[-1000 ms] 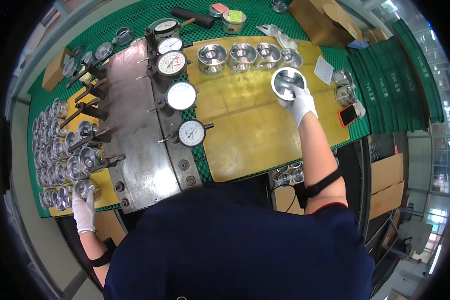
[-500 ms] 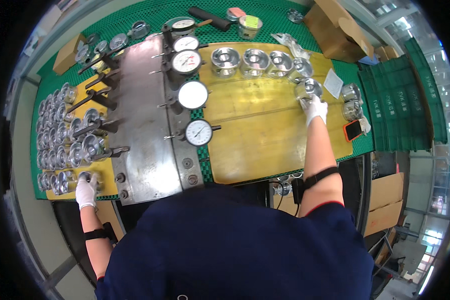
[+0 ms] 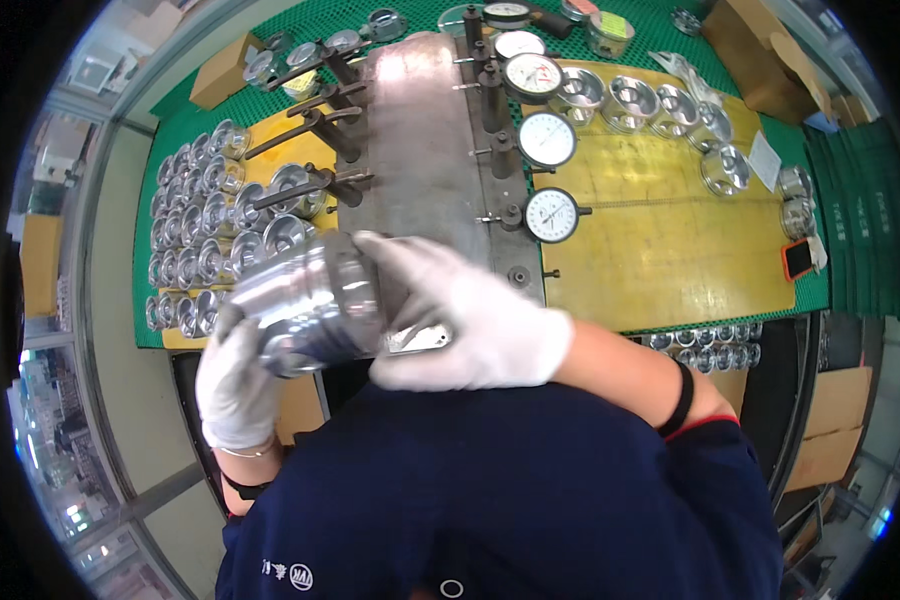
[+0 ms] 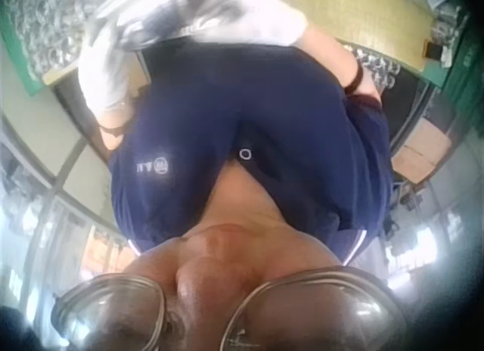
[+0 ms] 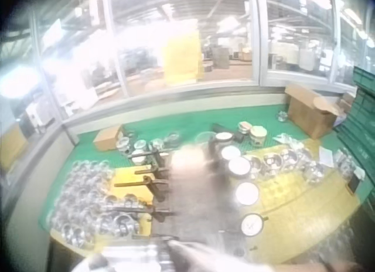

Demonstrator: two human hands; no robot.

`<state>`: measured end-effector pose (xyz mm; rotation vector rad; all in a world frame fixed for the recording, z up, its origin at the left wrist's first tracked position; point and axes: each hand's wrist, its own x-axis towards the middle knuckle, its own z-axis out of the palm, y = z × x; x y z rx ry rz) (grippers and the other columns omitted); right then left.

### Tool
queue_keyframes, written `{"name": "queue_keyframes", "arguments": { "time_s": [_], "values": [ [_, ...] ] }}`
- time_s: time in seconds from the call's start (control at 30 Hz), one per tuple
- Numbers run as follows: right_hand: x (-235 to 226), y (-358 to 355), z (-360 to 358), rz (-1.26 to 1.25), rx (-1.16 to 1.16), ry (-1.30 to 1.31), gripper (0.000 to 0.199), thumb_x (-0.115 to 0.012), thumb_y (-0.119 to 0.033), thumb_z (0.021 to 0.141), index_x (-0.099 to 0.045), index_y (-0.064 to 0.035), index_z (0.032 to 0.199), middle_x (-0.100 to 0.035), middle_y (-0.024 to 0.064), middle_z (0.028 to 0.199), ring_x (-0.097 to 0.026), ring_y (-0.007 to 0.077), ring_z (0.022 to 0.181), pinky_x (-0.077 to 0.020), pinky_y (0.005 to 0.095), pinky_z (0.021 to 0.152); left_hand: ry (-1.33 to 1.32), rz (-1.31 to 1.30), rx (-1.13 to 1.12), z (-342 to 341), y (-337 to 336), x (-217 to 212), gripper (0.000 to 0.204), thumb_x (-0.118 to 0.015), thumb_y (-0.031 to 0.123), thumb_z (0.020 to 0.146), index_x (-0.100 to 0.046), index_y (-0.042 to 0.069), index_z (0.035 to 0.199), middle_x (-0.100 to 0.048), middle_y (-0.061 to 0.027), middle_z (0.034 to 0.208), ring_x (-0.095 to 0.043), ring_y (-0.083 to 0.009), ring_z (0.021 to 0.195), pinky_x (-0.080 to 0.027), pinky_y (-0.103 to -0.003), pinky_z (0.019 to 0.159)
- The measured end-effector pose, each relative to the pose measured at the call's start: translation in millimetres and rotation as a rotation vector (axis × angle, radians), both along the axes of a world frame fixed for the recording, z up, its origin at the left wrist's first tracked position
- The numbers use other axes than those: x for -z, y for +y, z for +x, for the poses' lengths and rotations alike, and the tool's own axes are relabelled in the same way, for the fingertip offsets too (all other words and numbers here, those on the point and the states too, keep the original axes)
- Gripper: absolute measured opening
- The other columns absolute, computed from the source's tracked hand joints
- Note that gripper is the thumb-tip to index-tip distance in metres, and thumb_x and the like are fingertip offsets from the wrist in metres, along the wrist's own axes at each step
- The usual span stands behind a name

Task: Inspect metal pistons using a dial gauge measurement jig and sort them into bins.

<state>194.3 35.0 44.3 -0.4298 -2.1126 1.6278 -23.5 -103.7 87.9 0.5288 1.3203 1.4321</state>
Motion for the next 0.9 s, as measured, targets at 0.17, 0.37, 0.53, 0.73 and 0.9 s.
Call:
{"name": "queue_keyframes", "arguments": {
  "time_s": [0.17, 0.37, 0.53, 0.73, 0.9],
  "values": [
    [19, -3, 0, 0.333, 0.207, -0.122, 0.11, -0.085, -0.039, 0.067, -0.026, -0.0043, 0.152, -0.051, 0.0249, 0.126, -0.058, 0.0416, 0.108, -0.0491, 0.0437, 0.094, 0.09, -0.249, 0.461, 1, 6, 30, 0.048, -0.066, 0.013, 0.091, -0.049, -0.008, 0.13, -0.066, -0.0143, 0.114, -0.065, -0.0173, 0.103, -0.054, -0.031, 0.084],
    [8, 6, -4, 0.695, 0.244, -0.45, 0.092, -0.082, -0.04, 0.068, -0.04, -0.0103, 0.145, -0.054, 0.0207, 0.119, -0.066, 0.0381, 0.087, -0.0564, 0.0422, 0.072, 1.297, -0.001, 0.509, 17, 40, 36, 0.066, -0.076, 0.014, 0.078, -0.048, 0.002, 0.137, -0.066, -0.0148, 0.105, -0.066, -0.0343, 0.093, -0.055, -0.039, 0.083],
    [11, 5, 5, 0.677, 0.25, -0.288, 0.085, -0.079, -0.022, 0.074, -0.038, -0.0017, 0.145, -0.053, 0.0213, 0.129, -0.066, 0.0372, 0.092, -0.056, 0.04, 0.077, 1.51, 0.383, 0.459, 27, 63, 57, 0.091, -0.086, 0.019, 0.066, -0.041, 0.006, 0.143, -0.051, -0.0181, 0.129, -0.055, -0.039, 0.111, -0.05, -0.044, 0.091],
    [32, -18, 35, -0.315, 0.299, -0.359, 0.082, -0.07, -0.024, 0.085, -0.028, 0.001, 0.151, -0.062, 0.0193, 0.115, -0.065, 0.0265, 0.096, -0.0521, 0.0337, 0.085, 1.442, 0.464, 0.43, 23, 85, 72, 0.091, -0.088, 0.023, 0.065, -0.042, 0.005, 0.142, -0.051, -0.0203, 0.128, -0.057, -0.0387, 0.108, -0.05, -0.045, 0.091],
    [62, -26, 31, -0.46, 0.328, -0.265, 0.088, -0.068, -0.031, 0.09, -0.018, -0.0008, 0.155, -0.067, 0.0156, 0.105, -0.064, 0.0169, 0.09, -0.0513, 0.0305, 0.084, 1.287, 0.471, 0.39, 22, 98, 78, 0.093, -0.088, 0.019, 0.066, -0.04, 0.008, 0.145, -0.048, -0.0209, 0.134, -0.057, -0.0397, 0.115, -0.051, -0.044, 0.095]
  ]
}}
